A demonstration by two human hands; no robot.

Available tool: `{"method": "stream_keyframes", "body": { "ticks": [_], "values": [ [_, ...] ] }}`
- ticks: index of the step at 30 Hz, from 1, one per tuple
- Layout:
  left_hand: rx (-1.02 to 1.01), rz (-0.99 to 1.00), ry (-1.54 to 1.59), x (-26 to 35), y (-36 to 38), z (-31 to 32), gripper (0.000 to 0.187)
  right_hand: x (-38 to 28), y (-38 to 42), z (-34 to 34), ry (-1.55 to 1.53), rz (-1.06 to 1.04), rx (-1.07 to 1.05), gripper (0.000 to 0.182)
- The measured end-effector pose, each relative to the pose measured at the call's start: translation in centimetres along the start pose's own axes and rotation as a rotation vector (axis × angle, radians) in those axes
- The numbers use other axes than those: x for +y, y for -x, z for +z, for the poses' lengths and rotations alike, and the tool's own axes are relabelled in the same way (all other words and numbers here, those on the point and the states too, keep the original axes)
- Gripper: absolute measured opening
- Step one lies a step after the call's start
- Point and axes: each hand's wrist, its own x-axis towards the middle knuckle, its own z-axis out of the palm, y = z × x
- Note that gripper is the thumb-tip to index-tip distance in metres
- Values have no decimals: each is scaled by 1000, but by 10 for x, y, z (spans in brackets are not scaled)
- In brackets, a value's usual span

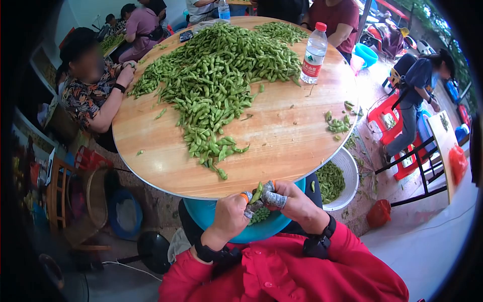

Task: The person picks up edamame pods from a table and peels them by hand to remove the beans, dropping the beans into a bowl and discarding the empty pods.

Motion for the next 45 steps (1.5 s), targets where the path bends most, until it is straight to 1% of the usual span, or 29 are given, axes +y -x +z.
{"method": "stream_keyframes", "body": {
  "ticks": [3,5,6,9,11,12,15,17,18,21,24,27,30,33,36,39,42,45],
  "values": [
    [-26,-96,268,0,3,2,25,-1,-1,1,-124,-61,-53,20],
    [-4,-145,482,6,2,3,28,-8,1,7,-172,-101,-79,20],
    [9,-169,588,7,1,3,29,-5,-1,5,-139,-117,-79,20],
    [-96,-386,858,2,8,3,23,2,-5,1,-58,-168,-91,20],
    [-113,-602,1148,1,11,6,32,-1,-6,3,-25,-208,-110,18],
    [-121,-709,1292,0,12,7,36,-1,-8,1,76,-255,-124,17],
    [-146,-853,1580,-5,11,8,41,-2,-13,-5,394,-416,-153,14],
    [-169,-862,1639,-10,11,9,40,-9,-13,-3,616,-539,-151,13],
    [-180,-868,1668,-11,11,8,39,-12,-12,-1,665,-538,-119,12],
    [-204,-816,1456,-8,3,2,36,-4,-12,0,442,-255,13,13],
    [-103,-827,1392,-6,2,4,25,-2,-17,1,324,-198,104,14],
    [-114,-758,1212,-3,1,5,14,2,-17,-1,400,-147,130,13],
    [-86,-550,971,-9,3,10,13,-9,-13,3,455,-122,94,12],
    [-94,-539,944,-9,4,5,11,-13,-13,5,451,-199,28,11],
    [-23,-508,846,-8,6,6,8,-18,-13,11,708,-295,22,9],
    [77,-693,986,-12,11,18,12,-2,-14,12,870,-394,100,9],
    [-63,-690,971,-17,14,14,15,-2,-14,13,861,-365,129,10],
    [-43,-572,842,-24,21,22,17,2,-12,13,829,-361,129,10]
  ]
}}
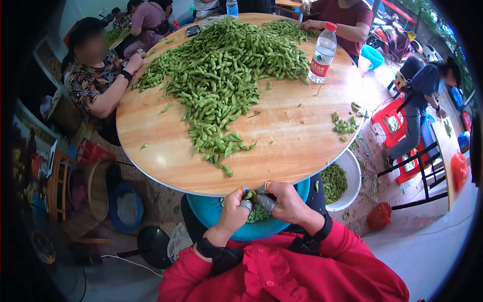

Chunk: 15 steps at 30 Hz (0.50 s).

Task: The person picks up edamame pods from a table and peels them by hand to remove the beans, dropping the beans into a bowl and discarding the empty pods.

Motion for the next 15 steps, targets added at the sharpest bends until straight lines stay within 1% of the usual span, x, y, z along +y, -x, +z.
{"method": "stream_keyframes", "body": {
  "ticks": [1,3,4,5,6,7,10,13,14,15],
  "values": [
    [-18,1,-41,1,1,-1,17,0,-1,-1,-7,-7,5,10],
    [-60,5,-124,10,2,-5,16,-10,0,-6,-68,119,19,10],
    [-38,3,-70,15,3,-6,14,-13,0,-8,-98,181,26,11],
    [-15,3,-17,20,5,-8,13,-8,1,-9,-68,137,45,12],
    [10,2,35,25,6,-9,13,-7,2,-10,-30,112,19,13],
    [-19,70,6,29,6,-9,17,-8,1,-10,8,85,-8,13],
    [-47,186,-183,25,1,-7,17,-5,1,-8,36,33,-53,12],
    [-77,-86,49,30,4,-8,14,-3,0,-12,-67,50,-95,12],
    [-85,-87,50,32,5,-7,12,-3,0,-14,-115,66,-113,11],
    [-93,-89,51,34,6,-5,11,-5,1,-14,-82,73,-122,10]
  ]
}}
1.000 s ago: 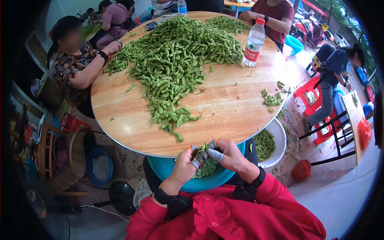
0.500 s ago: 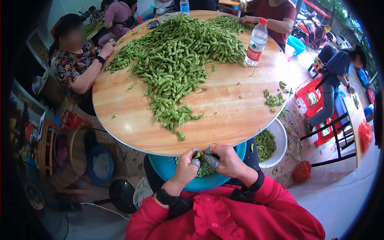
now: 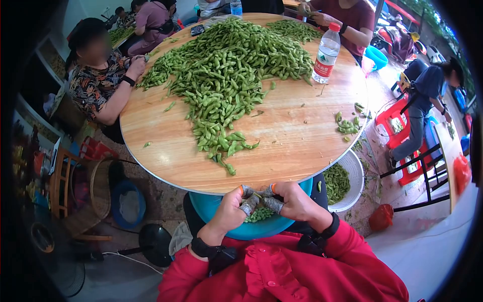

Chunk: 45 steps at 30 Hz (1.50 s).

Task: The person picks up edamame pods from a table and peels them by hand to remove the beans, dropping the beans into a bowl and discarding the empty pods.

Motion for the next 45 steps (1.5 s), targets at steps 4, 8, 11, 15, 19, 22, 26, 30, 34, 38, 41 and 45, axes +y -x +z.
{"method": "stream_keyframes", "body": {
  "ticks": [4,8,11,15,19,22,26,30,34,38,41,45],
  "values": [
    [94,130,-184,-12,-4,6,14,-3,2,6,284,-86,20,9],
    [114,91,-175,-25,-6,4,19,-3,5,11,380,-44,2,10],
    [94,109,-188,-31,-5,5,23,-4,10,7,376,-65,29,10],
    [7,372,-587,-9,5,15,28,-7,33,-37,510,31,82,10],
    [-25,514,-870,21,7,9,29,11,75,-107,771,389,284,10],
    [129,519,-946,41,-22,-10,24,6,91,-122,857,545,453,11],
    [261,688,-1219,60,-95,-37,22,31,91,-108,645,366,543,9],
    [166,580,-1530,50,-128,-53,14,26,76,-88,496,321,507,13],
    [186,495,-1503,43,-131,-61,10,21,64,-72,271,256,451,19],
    [323,642,-1512,56,-119,-50,10,6,41,-54,236,157,370,22],
    [392,689,-1302,53,-115,-52,7,-13,19,-39,40,170,306,24],
    [254,317,-372,52,-105,-54,6,-16,-4,-22,-138,152,260,28]
  ]
}}
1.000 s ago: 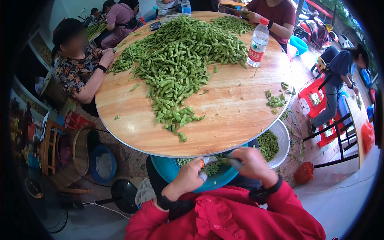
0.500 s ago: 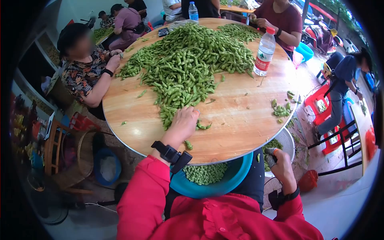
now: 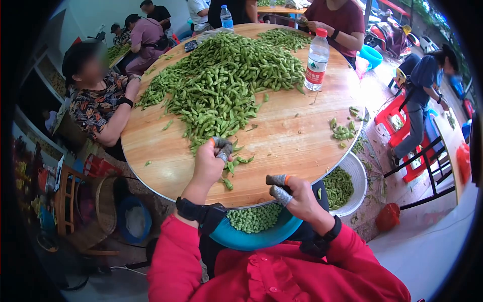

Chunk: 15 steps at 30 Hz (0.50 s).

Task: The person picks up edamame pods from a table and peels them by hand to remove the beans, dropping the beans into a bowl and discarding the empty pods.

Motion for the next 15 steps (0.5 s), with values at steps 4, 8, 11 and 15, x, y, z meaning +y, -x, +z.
{"method": "stream_keyframes", "body": {
  "ticks": [4,8,11,15],
  "values": [
    [-138,-285,424,18,29,4,5,9,-17,11,-97,18,-41,32],
    [-276,-369,524,20,56,15,6,-1,-20,14,-394,12,-90,27],
    [-359,-421,568,18,66,17,8,-2,-17,14,-437,27,-125,22],
    [-330,-363,471,24,77,27,12,6,-13,12,-410,44,-137,17]
  ]
}}
